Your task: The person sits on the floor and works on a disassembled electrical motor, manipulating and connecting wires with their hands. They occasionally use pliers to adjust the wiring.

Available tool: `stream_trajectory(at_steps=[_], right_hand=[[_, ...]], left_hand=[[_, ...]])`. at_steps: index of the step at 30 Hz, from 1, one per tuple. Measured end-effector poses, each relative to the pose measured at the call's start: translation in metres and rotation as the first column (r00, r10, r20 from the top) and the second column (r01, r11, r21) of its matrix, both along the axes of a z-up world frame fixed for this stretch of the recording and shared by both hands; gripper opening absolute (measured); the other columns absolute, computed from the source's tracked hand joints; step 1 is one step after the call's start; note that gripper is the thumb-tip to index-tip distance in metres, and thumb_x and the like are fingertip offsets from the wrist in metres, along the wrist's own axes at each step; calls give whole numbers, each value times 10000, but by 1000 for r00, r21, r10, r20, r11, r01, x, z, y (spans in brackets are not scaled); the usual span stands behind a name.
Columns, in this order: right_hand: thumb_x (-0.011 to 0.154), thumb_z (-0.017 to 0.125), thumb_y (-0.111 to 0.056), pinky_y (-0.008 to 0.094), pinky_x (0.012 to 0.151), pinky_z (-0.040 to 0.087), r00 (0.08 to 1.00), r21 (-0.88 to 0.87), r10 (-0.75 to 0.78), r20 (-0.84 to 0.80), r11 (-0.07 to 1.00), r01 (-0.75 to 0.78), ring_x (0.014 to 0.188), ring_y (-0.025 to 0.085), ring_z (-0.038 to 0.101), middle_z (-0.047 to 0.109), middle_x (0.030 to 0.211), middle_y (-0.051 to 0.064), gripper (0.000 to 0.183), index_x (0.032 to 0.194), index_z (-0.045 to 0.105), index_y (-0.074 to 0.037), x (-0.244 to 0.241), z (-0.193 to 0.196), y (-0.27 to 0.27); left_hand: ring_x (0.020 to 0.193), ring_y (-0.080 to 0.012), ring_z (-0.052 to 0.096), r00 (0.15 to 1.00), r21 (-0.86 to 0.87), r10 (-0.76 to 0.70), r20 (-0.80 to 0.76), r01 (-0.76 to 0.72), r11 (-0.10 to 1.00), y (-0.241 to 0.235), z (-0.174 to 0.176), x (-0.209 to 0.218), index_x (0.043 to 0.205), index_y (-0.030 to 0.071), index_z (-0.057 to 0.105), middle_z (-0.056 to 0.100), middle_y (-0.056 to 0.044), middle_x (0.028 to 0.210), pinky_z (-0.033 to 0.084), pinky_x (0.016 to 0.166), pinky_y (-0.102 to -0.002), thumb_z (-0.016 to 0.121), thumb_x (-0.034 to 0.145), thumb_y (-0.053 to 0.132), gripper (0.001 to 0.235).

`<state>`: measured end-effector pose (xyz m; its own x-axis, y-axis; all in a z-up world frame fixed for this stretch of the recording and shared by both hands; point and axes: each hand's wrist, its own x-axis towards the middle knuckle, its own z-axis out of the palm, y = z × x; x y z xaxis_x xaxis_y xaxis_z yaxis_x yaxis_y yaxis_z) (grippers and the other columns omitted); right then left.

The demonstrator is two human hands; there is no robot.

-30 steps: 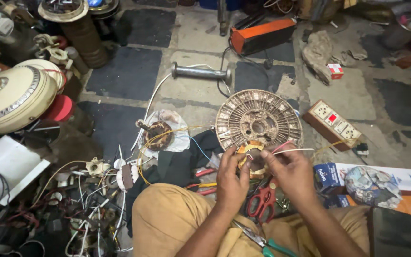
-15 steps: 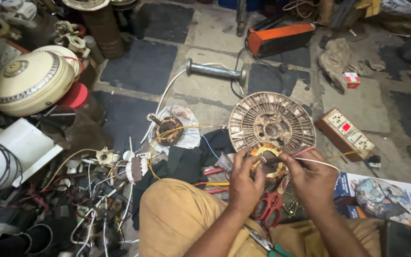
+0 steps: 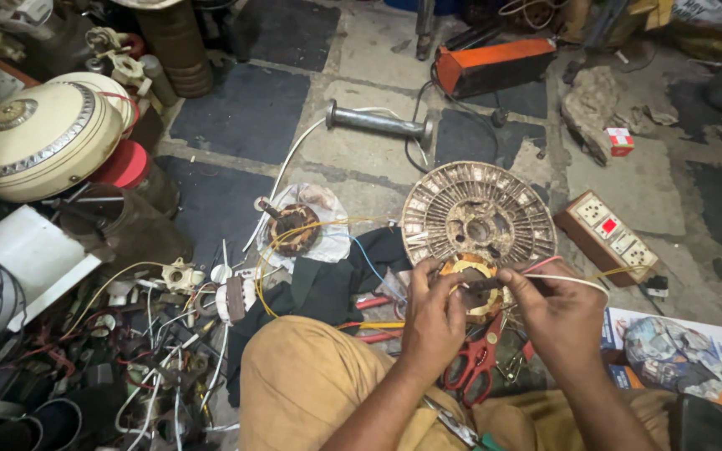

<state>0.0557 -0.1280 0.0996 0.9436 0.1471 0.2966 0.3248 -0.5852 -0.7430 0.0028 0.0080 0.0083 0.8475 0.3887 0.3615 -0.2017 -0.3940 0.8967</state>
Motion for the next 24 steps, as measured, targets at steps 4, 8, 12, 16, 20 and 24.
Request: stream_trajectory(at_steps=[4,8,12,16,20,24], right_hand=[[893,788,-139,259,583,453,998,53,26,-61,998,-23,652,78,576,702,746,37,153,991,799,-23,-4,-1,-4],[917,786,-155,298,529,414,965,122,-45,-259,989,79,619,110,541,711,757,59,175,990,802,3,0,2,-8],[921,759,-172,247,656,504,976,159,44,-214,987,-10,738,69,636,760,836,40,191,987,776,6,3,0,-16],[937,746,-186,254,670,526,968,205,43,-246,979,9,732,96,677,761,823,60,193,965,766,5,3,-5,-16],[968,739,-186,293,600,471,962,149,-21,-273,987,64,677,134,622,758,811,88,196,989,777,4,2,-6,-16],[1013,728,-156,389,445,403,926,195,-28,-377,975,109,528,237,556,749,811,158,192,1049,781,25,0,-10,-18]], left_hand=[[1272,-443,552,1000,4,-8,-4,8,1000,-1,-3,-5,1248,30,678,510,-273,1391,468,1055,-473,597,947,44,312],[1235,-364,597,999,-238,-37,18,40,970,3,-11,-6,1348,12,595,566,-242,1365,490,1022,-420,539,972,48,382],[1042,-305,648,992,-552,-37,-117,-34,833,-1,-21,-2,1330,36,545,676,-195,1217,526,902,-377,506,1010,132,336],[1156,-323,683,994,-311,108,26,-94,946,-9,-21,0,1145,-6,591,667,-230,1296,527,966,-396,685,969,124,238],[1219,-424,641,985,-97,165,52,-159,982,-12,-10,-1,1100,1,636,636,-262,1323,506,1022,-453,673,944,80,179],[1210,-464,621,992,-90,126,20,-124,988,-11,-5,-5,1134,-6,639,595,-285,1358,516,989,-470,631,954,82,201]])
